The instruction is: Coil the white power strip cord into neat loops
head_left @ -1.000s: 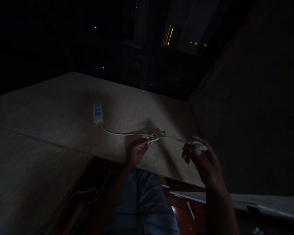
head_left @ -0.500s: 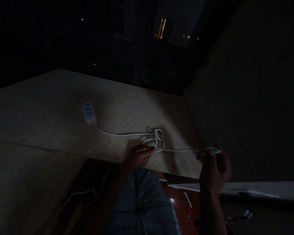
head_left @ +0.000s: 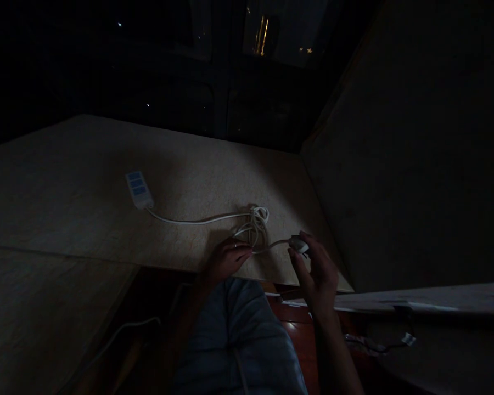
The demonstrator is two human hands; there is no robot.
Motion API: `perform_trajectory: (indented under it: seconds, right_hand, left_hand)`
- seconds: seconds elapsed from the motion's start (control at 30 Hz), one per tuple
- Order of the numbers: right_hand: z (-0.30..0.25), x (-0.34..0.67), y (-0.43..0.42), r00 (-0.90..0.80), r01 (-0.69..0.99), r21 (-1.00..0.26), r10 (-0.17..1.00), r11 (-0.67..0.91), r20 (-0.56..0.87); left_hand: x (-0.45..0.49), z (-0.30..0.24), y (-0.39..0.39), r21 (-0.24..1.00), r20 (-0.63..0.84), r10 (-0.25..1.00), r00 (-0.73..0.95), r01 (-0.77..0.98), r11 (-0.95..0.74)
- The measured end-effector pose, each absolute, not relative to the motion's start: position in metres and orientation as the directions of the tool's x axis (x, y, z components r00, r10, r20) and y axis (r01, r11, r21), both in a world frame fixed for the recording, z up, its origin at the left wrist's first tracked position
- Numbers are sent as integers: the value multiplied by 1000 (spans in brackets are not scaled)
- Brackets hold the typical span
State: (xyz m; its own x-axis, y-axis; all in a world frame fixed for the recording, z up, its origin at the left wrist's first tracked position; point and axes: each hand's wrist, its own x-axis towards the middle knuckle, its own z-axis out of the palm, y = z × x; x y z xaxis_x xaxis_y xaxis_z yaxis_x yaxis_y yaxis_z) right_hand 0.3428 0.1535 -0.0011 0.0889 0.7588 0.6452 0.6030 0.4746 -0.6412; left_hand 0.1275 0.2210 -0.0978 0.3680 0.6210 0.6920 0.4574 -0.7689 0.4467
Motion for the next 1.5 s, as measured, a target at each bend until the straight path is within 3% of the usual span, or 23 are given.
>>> perform_trajectory:
  seconds: [0.13,0.33,0.5,0.6,0.7,0.87,1.13,1.33,1.5]
  right_hand:
    - [3,339,161,58,607,-628,760,488,647]
    - [-14,347,157,186,499,-790,846,356,499]
    - [-30,366,147,351,390,-896,865,213,359]
    - [-47,377,139,374,417,-902,884,109,280]
    - [-67,379,134,382,412,-911,905,13,186]
    - [-80,360,143,451,326,-945,885,-38,120]
    - [-80,328,174,355,211,-977,934,-26,51]
    - [-81,313,193,224,460,-884,953,83,206]
    - [-79,311,201,159,503,-858,965,104,210]
  left_hand:
    - [128,-91,219,544,673,677,298,422,-726]
    - [120,-93,227,738,571,815,-99,496,-457]
    - [122,-101,237,782,405,914,-27,528,-331]
    - [124,-100,238,877,334,942,-26,375,-300]
    - [122,-98,235,979,195,980,-43,75,-192]
    - [117,-95,230,965,-4,1000,27,-263,11]
    - [116,-93,230,966,23,1000,10,-256,-20]
    - [115,-89,228,969,11,998,60,-247,4]
    - [110,-89,229,942,32,998,57,-335,-11]
